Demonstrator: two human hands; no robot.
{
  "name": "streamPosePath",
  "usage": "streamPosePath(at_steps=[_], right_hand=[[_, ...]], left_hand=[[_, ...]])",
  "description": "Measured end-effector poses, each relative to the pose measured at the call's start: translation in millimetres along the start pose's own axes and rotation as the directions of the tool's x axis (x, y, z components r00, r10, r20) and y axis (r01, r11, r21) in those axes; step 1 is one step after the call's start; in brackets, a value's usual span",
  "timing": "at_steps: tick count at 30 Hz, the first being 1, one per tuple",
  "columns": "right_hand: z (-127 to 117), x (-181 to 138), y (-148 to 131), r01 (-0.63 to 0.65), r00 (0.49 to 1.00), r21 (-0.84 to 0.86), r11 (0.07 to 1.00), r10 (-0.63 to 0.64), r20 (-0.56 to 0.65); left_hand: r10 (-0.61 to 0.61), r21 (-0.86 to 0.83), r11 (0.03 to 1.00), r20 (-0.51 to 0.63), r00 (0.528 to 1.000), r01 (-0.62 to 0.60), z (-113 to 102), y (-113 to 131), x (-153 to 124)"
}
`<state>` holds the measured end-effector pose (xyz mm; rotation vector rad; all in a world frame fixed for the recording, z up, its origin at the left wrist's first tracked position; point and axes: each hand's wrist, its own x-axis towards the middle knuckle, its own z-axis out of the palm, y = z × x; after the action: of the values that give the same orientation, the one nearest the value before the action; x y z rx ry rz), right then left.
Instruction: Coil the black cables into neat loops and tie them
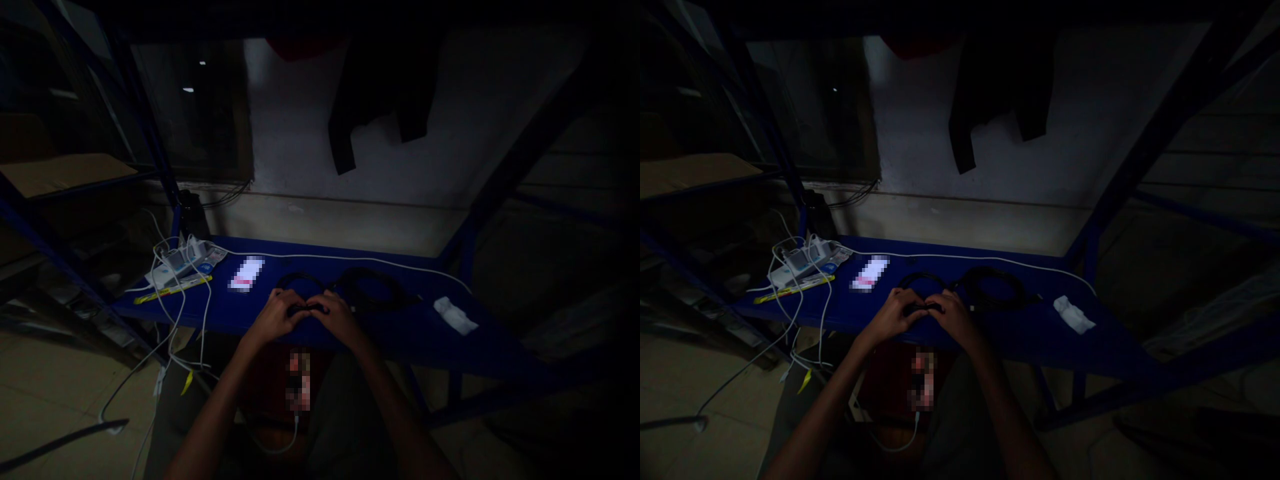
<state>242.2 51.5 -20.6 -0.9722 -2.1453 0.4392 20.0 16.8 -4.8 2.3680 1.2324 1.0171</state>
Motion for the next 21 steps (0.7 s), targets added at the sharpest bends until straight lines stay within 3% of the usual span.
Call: streamPosePath(at_steps=[11,21], right_hand=[[0.9,1.1,1.5,0.047,0.999,-0.005,0.999,-0.047,0.002],[1.8,-0.1,1.1,0.04,0.998,-0.003,0.999,-0.041,-0.043]], left_hand=[[0.034,0.069,0.997,0.004,0.999,-0.034,2.7,6.8,1.1],[0.008,-0.065,0.998,-0.013,1.0,-0.008,2.3,7.7,0.3]])
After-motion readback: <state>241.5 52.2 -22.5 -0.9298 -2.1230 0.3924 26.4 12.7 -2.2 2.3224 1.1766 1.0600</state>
